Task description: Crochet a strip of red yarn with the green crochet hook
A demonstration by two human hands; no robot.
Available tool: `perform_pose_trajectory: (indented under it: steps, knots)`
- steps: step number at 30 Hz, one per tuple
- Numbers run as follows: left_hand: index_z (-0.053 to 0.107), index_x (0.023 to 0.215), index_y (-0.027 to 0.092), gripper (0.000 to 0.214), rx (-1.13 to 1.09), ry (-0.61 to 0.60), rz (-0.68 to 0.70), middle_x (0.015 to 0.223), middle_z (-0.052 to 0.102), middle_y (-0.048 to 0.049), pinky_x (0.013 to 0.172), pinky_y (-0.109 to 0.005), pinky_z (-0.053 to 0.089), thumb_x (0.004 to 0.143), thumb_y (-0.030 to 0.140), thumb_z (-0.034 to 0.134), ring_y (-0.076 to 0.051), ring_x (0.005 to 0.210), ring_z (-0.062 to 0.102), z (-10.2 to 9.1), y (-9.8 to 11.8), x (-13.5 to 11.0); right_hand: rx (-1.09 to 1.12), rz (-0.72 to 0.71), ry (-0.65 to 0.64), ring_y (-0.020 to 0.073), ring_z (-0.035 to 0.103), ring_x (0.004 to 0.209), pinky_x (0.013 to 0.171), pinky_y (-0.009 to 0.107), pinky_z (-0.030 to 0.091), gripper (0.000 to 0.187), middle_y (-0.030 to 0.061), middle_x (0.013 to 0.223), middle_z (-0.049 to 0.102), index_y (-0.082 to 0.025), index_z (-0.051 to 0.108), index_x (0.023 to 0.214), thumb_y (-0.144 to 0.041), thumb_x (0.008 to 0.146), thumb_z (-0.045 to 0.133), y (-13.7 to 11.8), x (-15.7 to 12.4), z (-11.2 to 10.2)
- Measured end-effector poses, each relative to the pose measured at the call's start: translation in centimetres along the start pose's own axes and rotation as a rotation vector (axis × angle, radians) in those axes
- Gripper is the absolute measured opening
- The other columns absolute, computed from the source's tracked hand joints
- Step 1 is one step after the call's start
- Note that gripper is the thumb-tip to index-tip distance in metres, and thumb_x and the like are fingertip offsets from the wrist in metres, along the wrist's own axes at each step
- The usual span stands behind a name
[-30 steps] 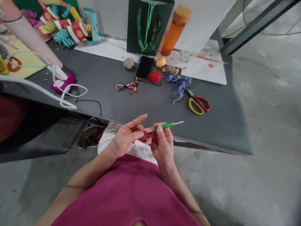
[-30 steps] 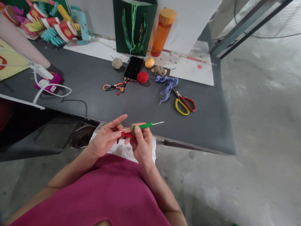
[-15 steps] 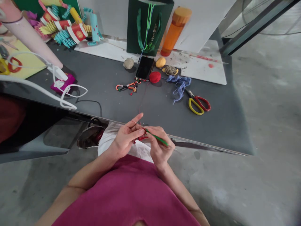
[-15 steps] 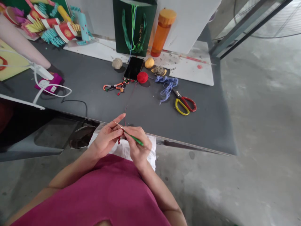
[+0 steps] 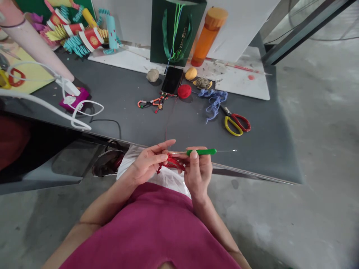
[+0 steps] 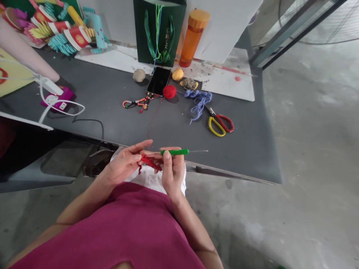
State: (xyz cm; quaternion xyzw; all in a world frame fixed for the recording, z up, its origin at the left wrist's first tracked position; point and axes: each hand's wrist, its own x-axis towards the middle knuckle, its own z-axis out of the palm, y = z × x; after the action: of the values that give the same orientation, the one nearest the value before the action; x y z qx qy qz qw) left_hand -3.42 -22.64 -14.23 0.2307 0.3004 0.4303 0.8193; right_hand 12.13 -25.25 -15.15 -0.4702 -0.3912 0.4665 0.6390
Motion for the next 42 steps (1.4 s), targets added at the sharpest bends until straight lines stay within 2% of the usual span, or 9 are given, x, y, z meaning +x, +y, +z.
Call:
perform_pose_trajectory:
  steps: [4, 7, 12, 16, 18, 20, 27, 33, 42]
  knots:
    - [0.083, 0.116, 0.024, 0.043, -0.002, -0.049, -0.014, 0.086, 0.075, -0.0020, 0.083, -0.031, 0.048, 0.073, 0.024, 0.089, -0.013, 0.078, 0.061, 0.0, -0.2, 0.1, 0.123, 0.127, -0.044, 0.0193, 0.073, 0.055, 0.038, 0.025, 0.046, 0.024, -0.0021, 0.066, 0.078, -0.030, 0.064, 0.095, -0.055, 0.095, 0.067, 0.1, 0.4, 0.1]
    - [0.083, 0.116, 0.026, 0.044, 0.010, -0.041, 0.001, 0.090, 0.077, -0.0018, 0.080, -0.030, 0.050, 0.073, 0.017, 0.087, -0.013, 0.076, 0.063, 0.4, -0.4, 0.2, 0.164, 0.120, -0.064, 0.0148, 0.068, 0.050, 0.037, 0.022, 0.043, 0.024, -0.0021, 0.071, 0.080, -0.028, 0.068, 0.091, -0.051, 0.091, 0.075, 0.4, 0.2, 0.6]
    - [0.082, 0.117, 0.026, 0.044, 0.033, 0.044, 0.120, 0.087, 0.076, -0.0003, 0.072, -0.024, 0.052, 0.074, 0.017, 0.089, -0.012, 0.077, 0.065, 1.2, -0.7, 0.3, 0.069, -0.089, -0.042, 0.0090, 0.062, 0.045, 0.037, 0.019, 0.043, 0.011, -0.0009, 0.084, 0.085, -0.027, 0.074, 0.093, -0.037, 0.096, 0.073, 0.8, -0.3, 1.4]
    - [0.080, 0.120, 0.026, 0.049, 0.000, 0.123, 0.185, 0.084, 0.072, 0.0029, 0.074, -0.024, 0.053, 0.073, 0.021, 0.092, -0.009, 0.075, 0.064, 1.3, -1.1, 0.3, -0.192, -0.406, -0.059, 0.0174, 0.080, 0.075, 0.062, 0.029, 0.065, 0.010, 0.0027, 0.097, 0.086, -0.029, 0.077, 0.102, -0.027, 0.100, 0.067, 0.8, -0.1, 1.0]
    - [0.078, 0.123, 0.025, 0.054, -0.035, 0.135, 0.184, 0.080, 0.070, 0.0048, 0.075, -0.023, 0.053, 0.072, 0.020, 0.093, -0.008, 0.074, 0.064, 1.3, -1.2, 0.4, -0.326, -0.575, -0.080, 0.0208, 0.082, 0.089, 0.074, 0.036, 0.068, 0.014, 0.0037, 0.104, 0.086, -0.030, 0.079, 0.104, -0.022, 0.097, 0.069, 0.9, 0.0, 0.7]
    - [0.075, 0.129, 0.023, 0.060, -0.054, 0.134, 0.155, 0.074, 0.067, 0.0066, 0.072, -0.021, 0.050, 0.072, 0.019, 0.093, -0.007, 0.071, 0.062, 1.2, -1.2, 0.4, -0.371, -0.627, -0.074, 0.0210, 0.081, 0.092, 0.076, 0.037, 0.068, 0.018, 0.0033, 0.107, 0.085, -0.031, 0.080, 0.105, -0.018, 0.095, 0.072, 1.2, 0.1, 0.6]
    - [0.062, 0.145, 0.023, 0.079, -0.074, 0.075, 0.014, 0.074, 0.068, 0.0074, 0.071, -0.024, 0.048, 0.072, 0.016, 0.091, -0.008, 0.067, 0.061, 0.9, -0.4, 0.2, -0.063, -0.281, -0.009, 0.0166, 0.077, 0.078, 0.064, 0.028, 0.062, 0.006, -0.0005, 0.087, 0.083, -0.030, 0.080, 0.093, -0.028, 0.093, 0.075, 1.6, -0.2, 0.9]
    - [0.071, 0.135, 0.025, 0.066, -0.052, 0.069, 0.005, 0.072, 0.066, 0.0067, 0.070, -0.026, 0.043, 0.073, 0.015, 0.090, -0.009, 0.069, 0.059, 0.7, -0.2, 0.2, -0.074, -0.149, 0.055, 0.0142, 0.072, 0.055, 0.045, 0.024, 0.053, 0.016, -0.0006, 0.077, 0.082, -0.026, 0.074, 0.092, -0.042, 0.095, 0.073, 0.8, -0.3, 0.7]
    - [0.081, 0.118, 0.024, 0.048, -0.069, -0.008, -0.046, 0.080, 0.074, 0.0008, 0.080, -0.030, 0.047, 0.072, 0.012, 0.083, -0.013, 0.077, 0.065, 0.3, -0.1, 0.3, 0.047, 0.091, 0.013, 0.0163, 0.069, 0.046, 0.041, 0.026, 0.052, 0.030, -0.0040, 0.063, 0.074, -0.030, 0.063, 0.094, -0.060, 0.093, 0.067, 0.6, 0.3, -0.2]
